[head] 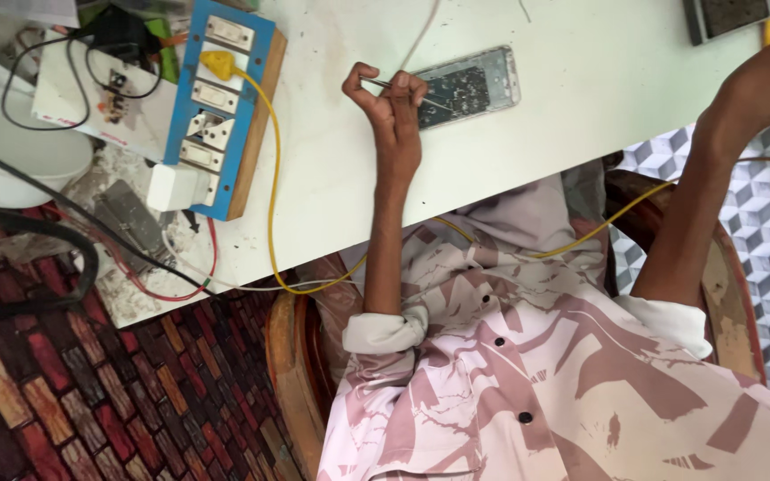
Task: The person sits at a repair workbench holding a disassembled smartphone with its exposed motherboard in one hand and a soldering iron in the other, repeatedly touching the soldering iron tip to points on the board to solder it. The person keeps the phone steady on the bench while working on the board throughout the clip.
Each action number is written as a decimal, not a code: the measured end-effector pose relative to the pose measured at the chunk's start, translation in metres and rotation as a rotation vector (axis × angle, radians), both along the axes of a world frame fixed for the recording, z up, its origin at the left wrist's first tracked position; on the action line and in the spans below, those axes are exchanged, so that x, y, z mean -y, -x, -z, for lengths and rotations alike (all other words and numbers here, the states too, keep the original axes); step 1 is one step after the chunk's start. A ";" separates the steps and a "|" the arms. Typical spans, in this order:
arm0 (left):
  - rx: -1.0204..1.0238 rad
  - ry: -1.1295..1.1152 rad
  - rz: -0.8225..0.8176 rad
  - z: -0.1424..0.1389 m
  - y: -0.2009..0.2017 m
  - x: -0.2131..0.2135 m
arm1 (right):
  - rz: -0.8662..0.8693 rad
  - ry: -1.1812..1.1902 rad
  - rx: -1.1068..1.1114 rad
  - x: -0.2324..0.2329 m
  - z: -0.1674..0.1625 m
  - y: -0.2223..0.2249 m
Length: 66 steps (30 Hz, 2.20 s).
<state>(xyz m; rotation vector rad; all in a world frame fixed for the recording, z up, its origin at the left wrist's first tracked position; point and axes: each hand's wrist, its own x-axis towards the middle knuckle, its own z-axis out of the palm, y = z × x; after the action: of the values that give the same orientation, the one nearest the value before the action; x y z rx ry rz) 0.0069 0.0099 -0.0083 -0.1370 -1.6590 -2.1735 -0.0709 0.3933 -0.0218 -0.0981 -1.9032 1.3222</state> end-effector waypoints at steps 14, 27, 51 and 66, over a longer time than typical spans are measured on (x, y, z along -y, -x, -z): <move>0.050 0.019 -0.010 -0.007 -0.002 -0.002 | 0.038 0.595 0.126 -0.036 0.004 -0.028; 0.075 0.002 -0.018 -0.001 0.001 -0.002 | -0.371 1.039 0.170 0.017 -0.029 -0.076; 0.070 0.031 0.006 -0.003 -0.002 -0.008 | -0.405 0.582 0.214 0.142 0.002 -0.071; 0.078 0.075 0.002 -0.004 -0.002 -0.012 | -0.373 0.436 0.248 0.145 -0.009 -0.081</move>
<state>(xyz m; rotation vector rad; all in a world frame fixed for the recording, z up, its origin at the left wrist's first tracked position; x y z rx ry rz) 0.0092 0.0216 -0.0048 -0.0758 -1.7844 -2.1444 0.0099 0.2488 -0.0126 -0.1365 -1.8594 2.0495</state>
